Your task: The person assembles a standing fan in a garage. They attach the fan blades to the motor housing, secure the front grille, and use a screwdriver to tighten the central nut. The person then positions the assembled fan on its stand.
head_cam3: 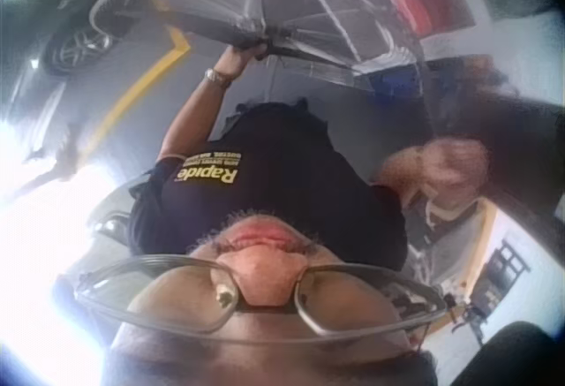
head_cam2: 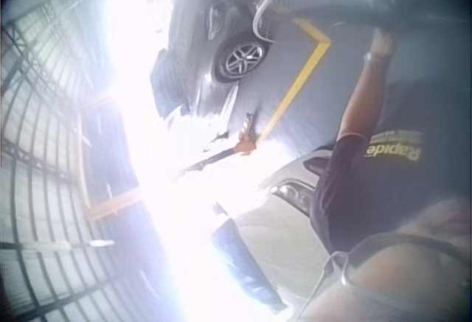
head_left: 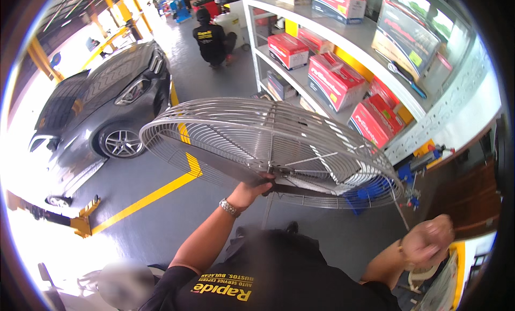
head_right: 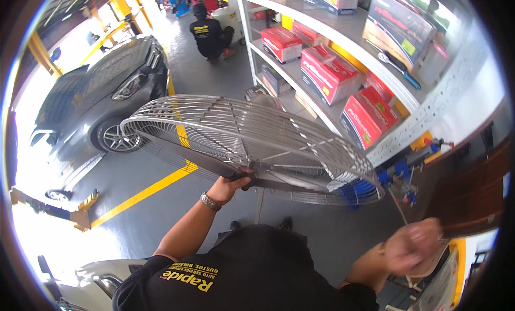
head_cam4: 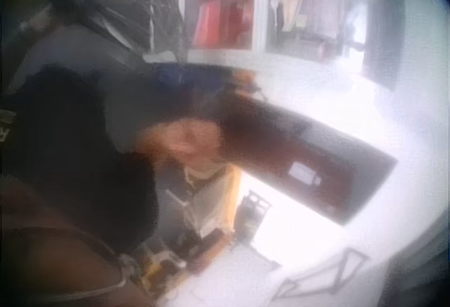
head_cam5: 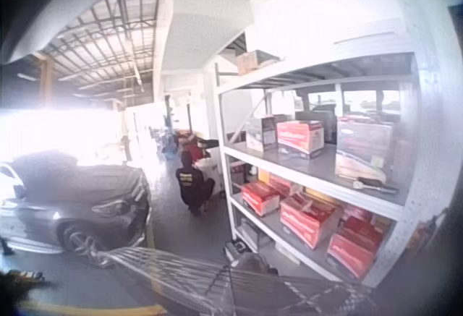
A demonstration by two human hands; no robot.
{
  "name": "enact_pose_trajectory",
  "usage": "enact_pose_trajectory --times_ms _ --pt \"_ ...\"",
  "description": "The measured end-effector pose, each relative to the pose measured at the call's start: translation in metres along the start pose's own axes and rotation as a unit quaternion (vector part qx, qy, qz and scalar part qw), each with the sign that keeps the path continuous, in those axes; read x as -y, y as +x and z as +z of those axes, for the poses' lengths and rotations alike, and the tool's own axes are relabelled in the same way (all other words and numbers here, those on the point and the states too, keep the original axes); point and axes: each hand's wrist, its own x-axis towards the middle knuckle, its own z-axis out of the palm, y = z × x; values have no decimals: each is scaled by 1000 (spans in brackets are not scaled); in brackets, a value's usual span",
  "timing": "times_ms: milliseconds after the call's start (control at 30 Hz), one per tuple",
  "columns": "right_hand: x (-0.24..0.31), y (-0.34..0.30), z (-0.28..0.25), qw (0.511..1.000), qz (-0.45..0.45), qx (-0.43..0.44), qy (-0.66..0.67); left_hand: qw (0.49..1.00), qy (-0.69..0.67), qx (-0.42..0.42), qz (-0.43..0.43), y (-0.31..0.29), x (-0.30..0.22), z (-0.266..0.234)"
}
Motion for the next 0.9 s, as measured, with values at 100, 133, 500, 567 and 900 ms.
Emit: enact_pose_trajectory --times_ms 100,133,500,567,900 --pt "90 -28 85 990 -4 58 129 1000 -9 23 -16 8 9 -2" --pt "101 -28 111 974 10 176 142 1000 -4 23 -11 8 10 -2" --pt "106 -111 273 761 130 615 -161 968 113 150 168 14 16 -22" --pt "107 -112 272 785 90 592 -159 961 127 154 191 11 13 -23" --pt "111 -110 276 754 170 616 -153 942 157 155 252 12 12 -24"
